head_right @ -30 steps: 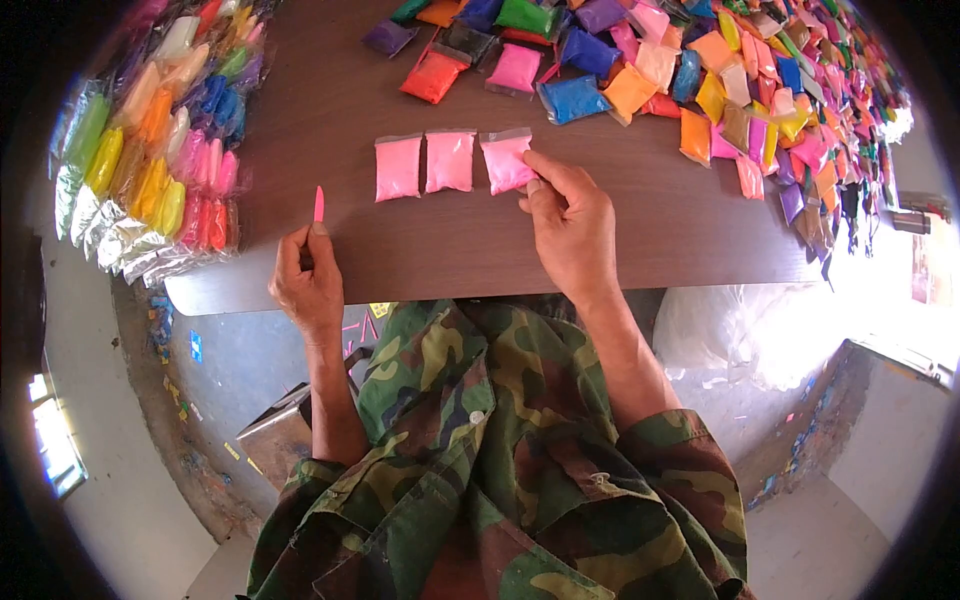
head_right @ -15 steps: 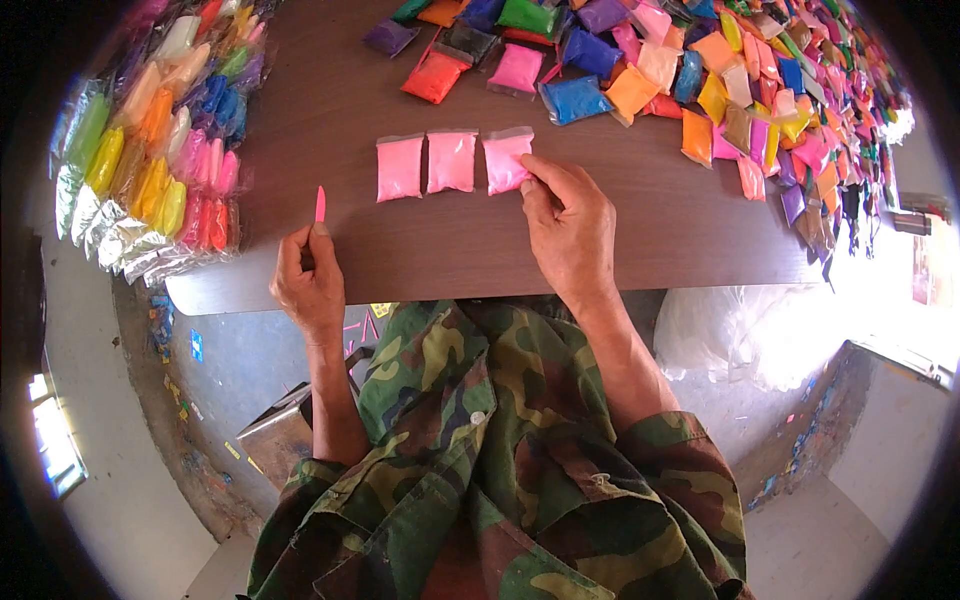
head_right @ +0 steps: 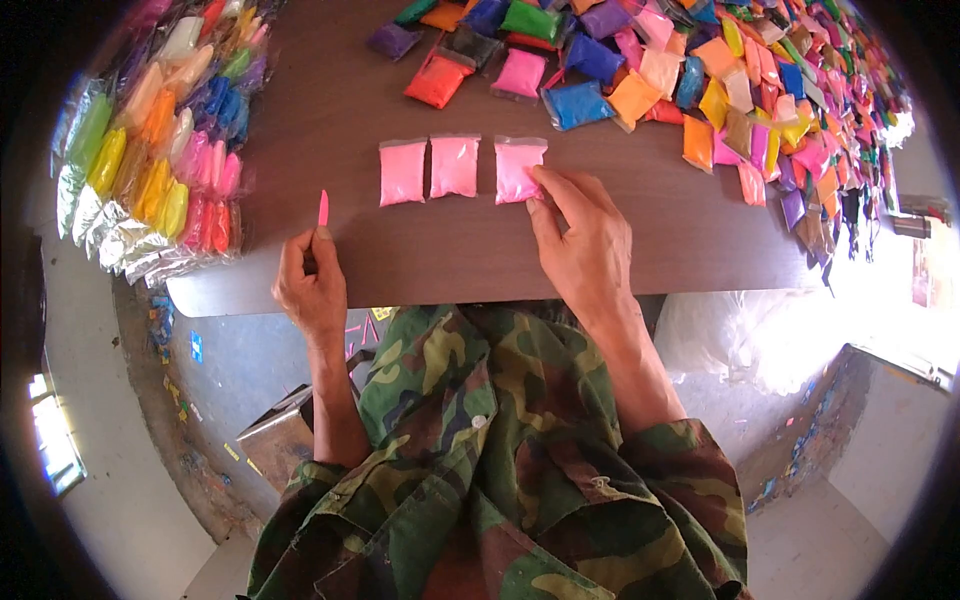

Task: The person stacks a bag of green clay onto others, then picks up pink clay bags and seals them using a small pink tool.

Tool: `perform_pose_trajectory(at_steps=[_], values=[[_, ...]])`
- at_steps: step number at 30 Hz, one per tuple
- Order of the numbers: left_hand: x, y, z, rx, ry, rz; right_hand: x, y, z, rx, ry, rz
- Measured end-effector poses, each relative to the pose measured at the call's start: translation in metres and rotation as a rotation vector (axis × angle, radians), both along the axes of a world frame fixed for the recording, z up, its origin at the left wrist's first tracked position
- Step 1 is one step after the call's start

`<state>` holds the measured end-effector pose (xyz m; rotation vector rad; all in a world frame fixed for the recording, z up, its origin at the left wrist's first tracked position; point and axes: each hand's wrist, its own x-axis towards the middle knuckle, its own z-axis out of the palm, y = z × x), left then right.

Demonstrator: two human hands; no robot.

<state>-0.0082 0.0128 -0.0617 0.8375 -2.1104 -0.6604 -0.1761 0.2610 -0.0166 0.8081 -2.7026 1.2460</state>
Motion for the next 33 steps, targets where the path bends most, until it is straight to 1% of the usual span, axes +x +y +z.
perform_pose_trajectory(at_steps=[2, 5, 8, 11, 17, 24, 26, 30, 33], values=[[-0.001, 0.002, 0.003, 0.011, 0.001, -0.002, 0.002, 0.002, 0.005, 0.079, 0.154, -0.019], [-0.001, 0.001, 0.001, -0.027, 0.004, -0.004, -0.002, 0.003, 0.011, 0.118, 0.304, 0.096], [-0.002, 0.0, 0.001, -0.05, 0.013, -0.01, -0.006, -0.003, 0.007, 0.199, 0.396, 0.238], [-0.001, 0.001, 0.001, -0.022, 0.012, -0.008, -0.005, -0.006, -0.008, 0.349, 0.34, 0.33], [-0.003, -0.001, 0.002, -0.045, 0.005, -0.018, -0.008, -0.001, -0.017, 0.403, 0.36, 0.352], [0.0, 0.0, 0.001, -0.004, 0.002, -0.023, -0.009, 0.003, -0.016, 0.404, 0.345, 0.373], [0.001, -0.002, -0.003, -0.028, 0.018, -0.026, -0.007, 0.001, -0.017, 0.412, 0.351, 0.352], [-0.001, -0.002, -0.004, -0.108, 0.025, -0.018, -0.006, 0.005, -0.018, 0.319, 0.375, 0.354], [-0.001, 0.0, -0.002, -0.083, 0.046, -0.031, -0.006, 0.005, -0.017, 0.23, 0.342, 0.339]])
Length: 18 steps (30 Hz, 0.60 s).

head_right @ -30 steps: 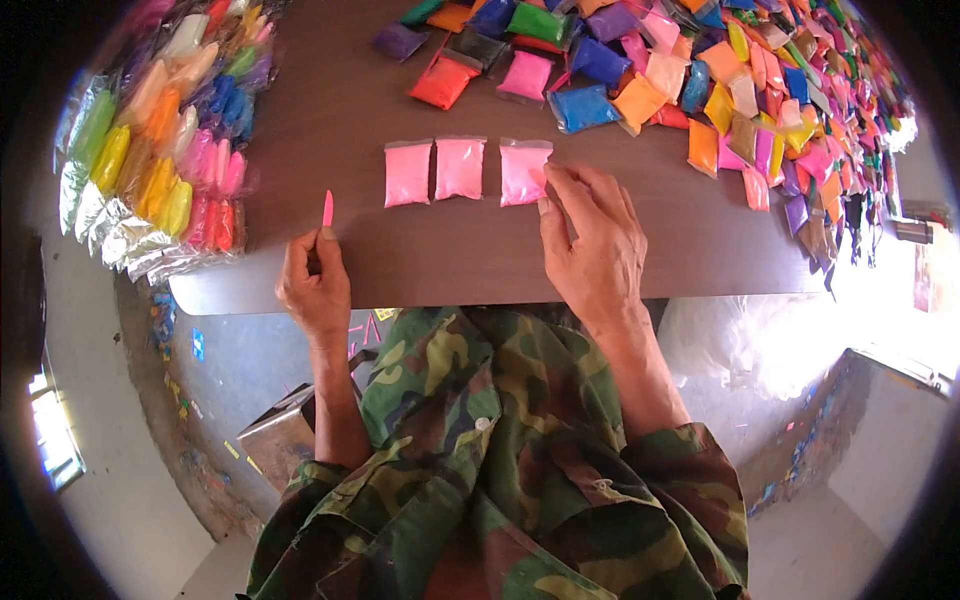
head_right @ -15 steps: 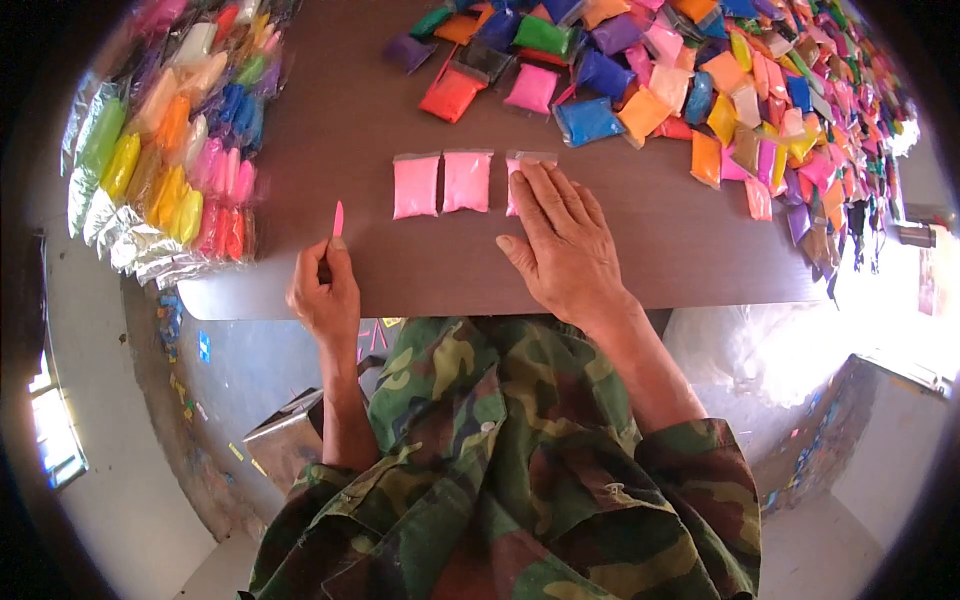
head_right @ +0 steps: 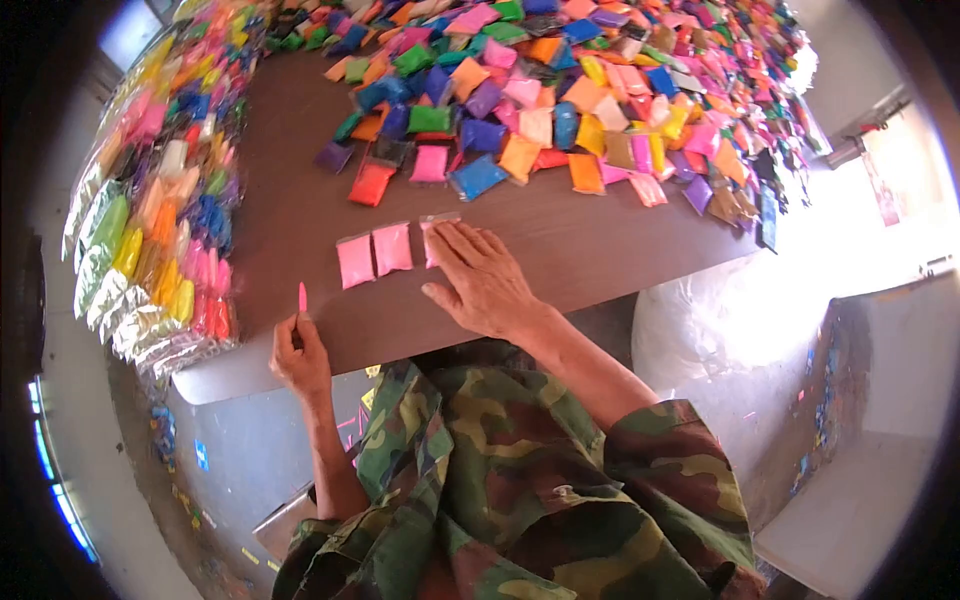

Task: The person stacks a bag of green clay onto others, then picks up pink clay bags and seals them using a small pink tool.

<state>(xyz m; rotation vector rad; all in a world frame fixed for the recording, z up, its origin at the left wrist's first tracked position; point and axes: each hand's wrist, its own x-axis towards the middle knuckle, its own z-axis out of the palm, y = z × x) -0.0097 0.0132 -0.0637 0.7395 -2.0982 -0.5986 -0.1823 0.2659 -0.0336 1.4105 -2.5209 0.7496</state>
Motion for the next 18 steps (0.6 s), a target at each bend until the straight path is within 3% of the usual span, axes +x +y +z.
perform_pose_trajectory(at_steps=[18], values=[[0.002, 0.002, 0.004, 0.047, -0.083, -0.018, 0.011, 0.007, 0.01, 0.11, -0.067, 0.003]])
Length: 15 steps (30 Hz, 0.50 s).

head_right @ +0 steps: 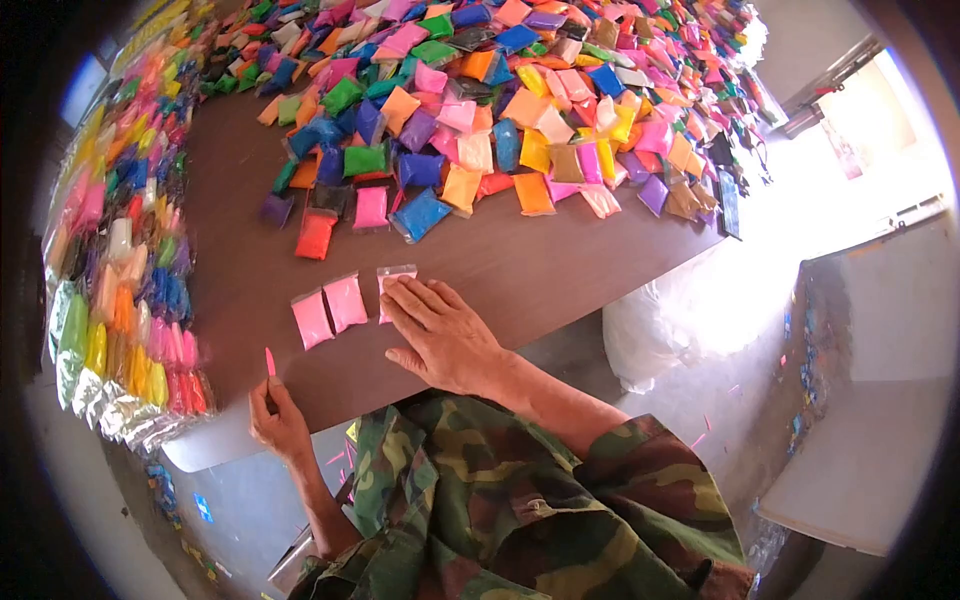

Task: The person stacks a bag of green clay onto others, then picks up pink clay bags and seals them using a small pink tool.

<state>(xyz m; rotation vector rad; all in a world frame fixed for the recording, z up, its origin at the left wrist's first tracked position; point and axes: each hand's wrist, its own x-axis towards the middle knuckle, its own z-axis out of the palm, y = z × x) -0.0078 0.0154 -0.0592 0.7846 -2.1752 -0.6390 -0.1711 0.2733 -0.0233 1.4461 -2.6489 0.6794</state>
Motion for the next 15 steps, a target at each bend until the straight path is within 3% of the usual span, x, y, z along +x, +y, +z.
perform_pose_trajectory(at_steps=[15], values=[[0.0027, -0.0041, -0.002, 0.016, 0.036, -0.063, -0.0003, -0.0018, 0.0033, 0.019, 0.025, 0.013]])
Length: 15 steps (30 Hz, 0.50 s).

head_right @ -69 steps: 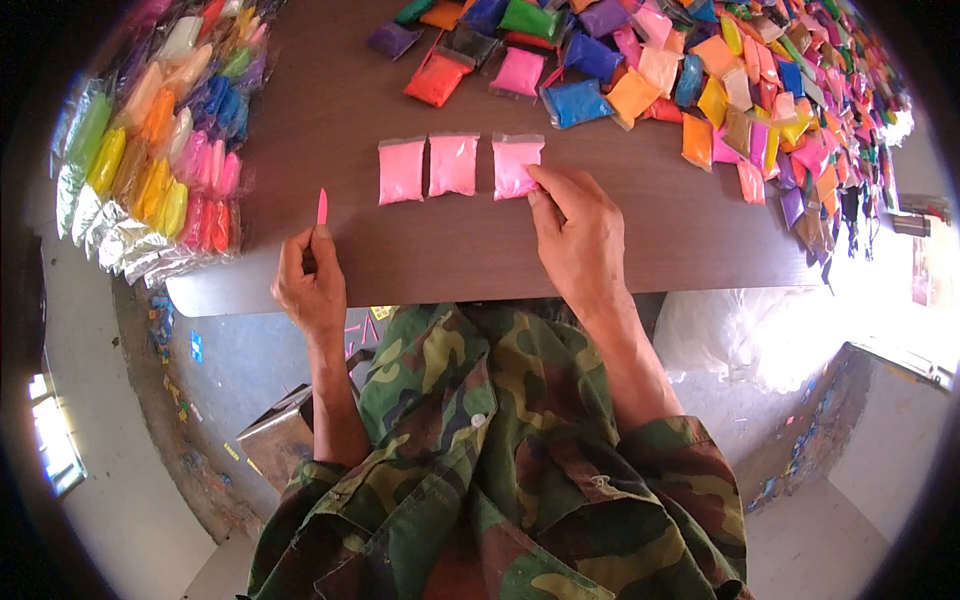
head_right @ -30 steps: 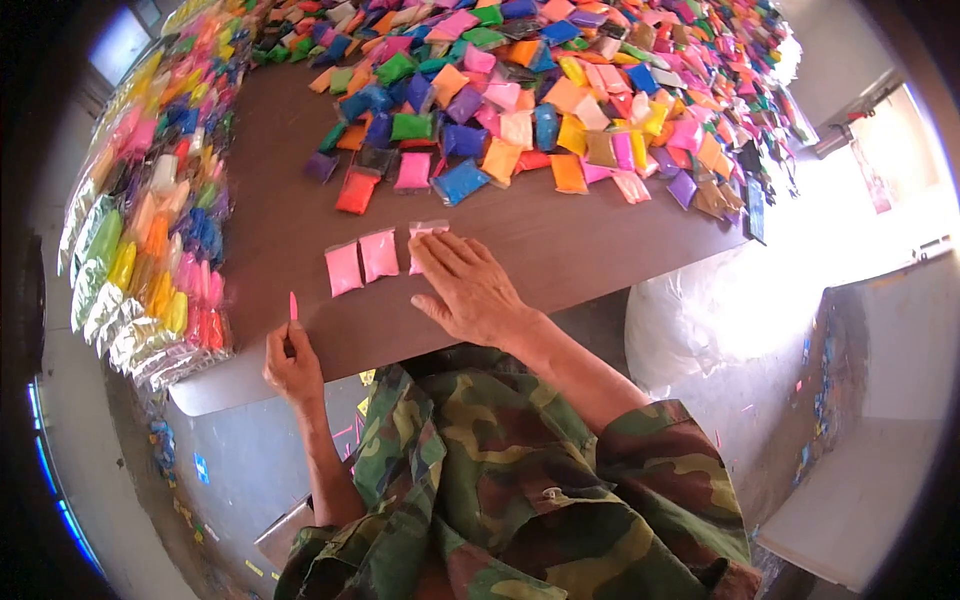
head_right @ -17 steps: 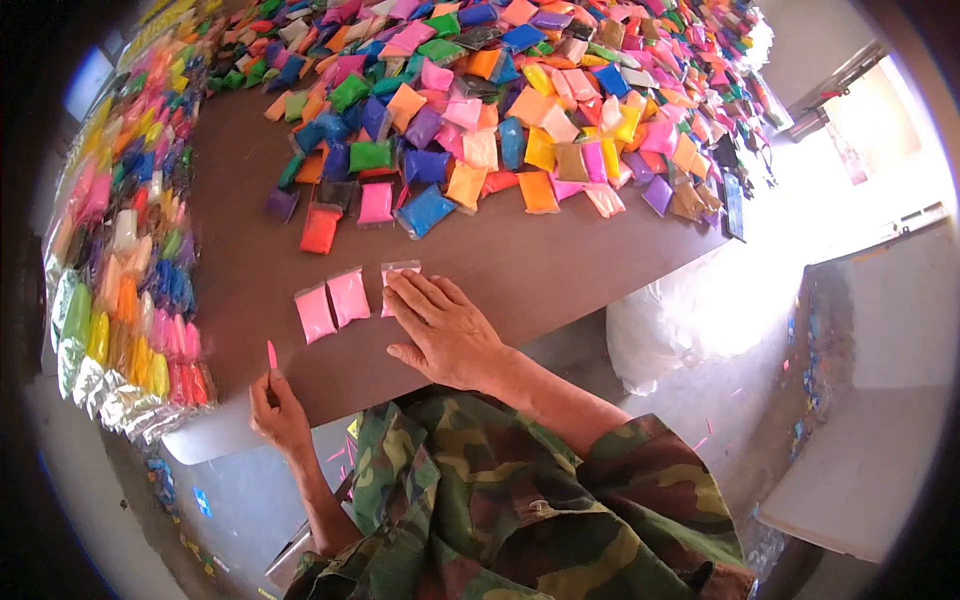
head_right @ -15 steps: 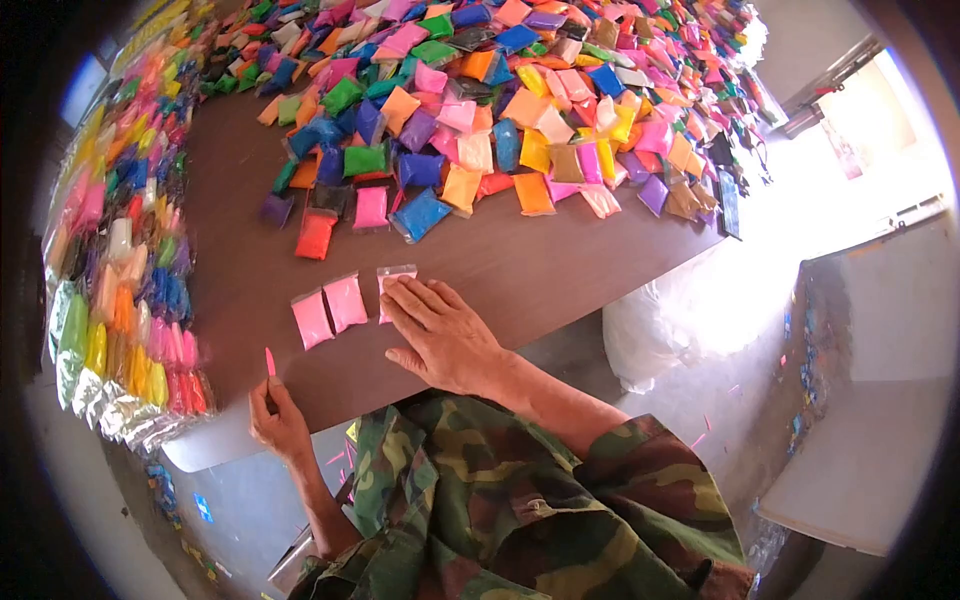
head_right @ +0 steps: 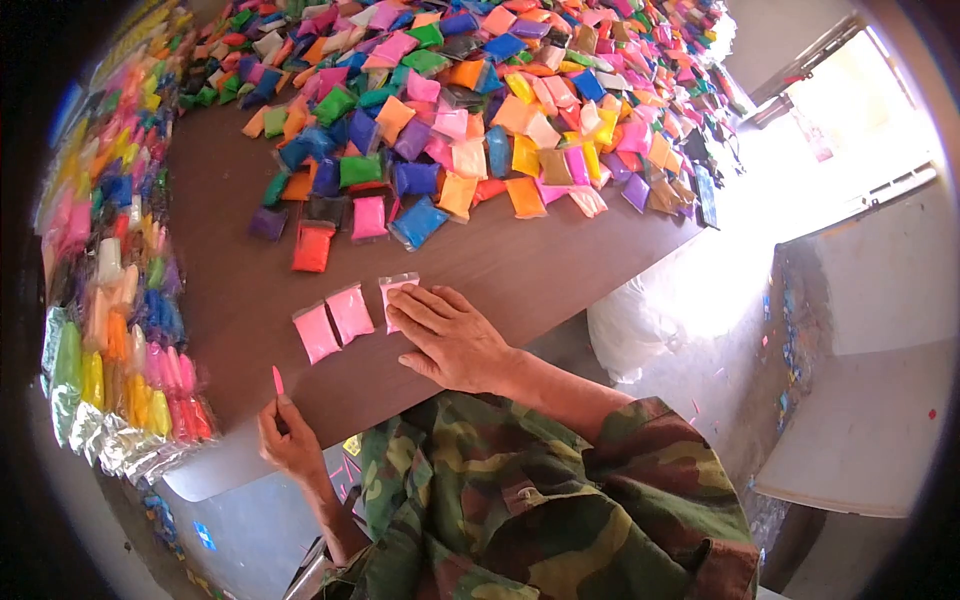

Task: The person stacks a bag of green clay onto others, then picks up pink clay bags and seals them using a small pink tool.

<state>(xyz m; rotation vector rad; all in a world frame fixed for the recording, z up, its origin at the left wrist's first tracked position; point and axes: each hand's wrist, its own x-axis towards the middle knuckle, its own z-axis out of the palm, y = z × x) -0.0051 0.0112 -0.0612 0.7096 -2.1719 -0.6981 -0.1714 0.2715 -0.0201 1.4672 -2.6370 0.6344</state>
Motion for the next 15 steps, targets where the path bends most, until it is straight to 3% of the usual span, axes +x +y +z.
perform_pose_trajectory(at_steps=[15], values=[[0.006, 0.001, 0.008, 0.081, -0.059, -0.025, 0.011, -0.014, 0.008, 0.087, -0.045, -0.098]])
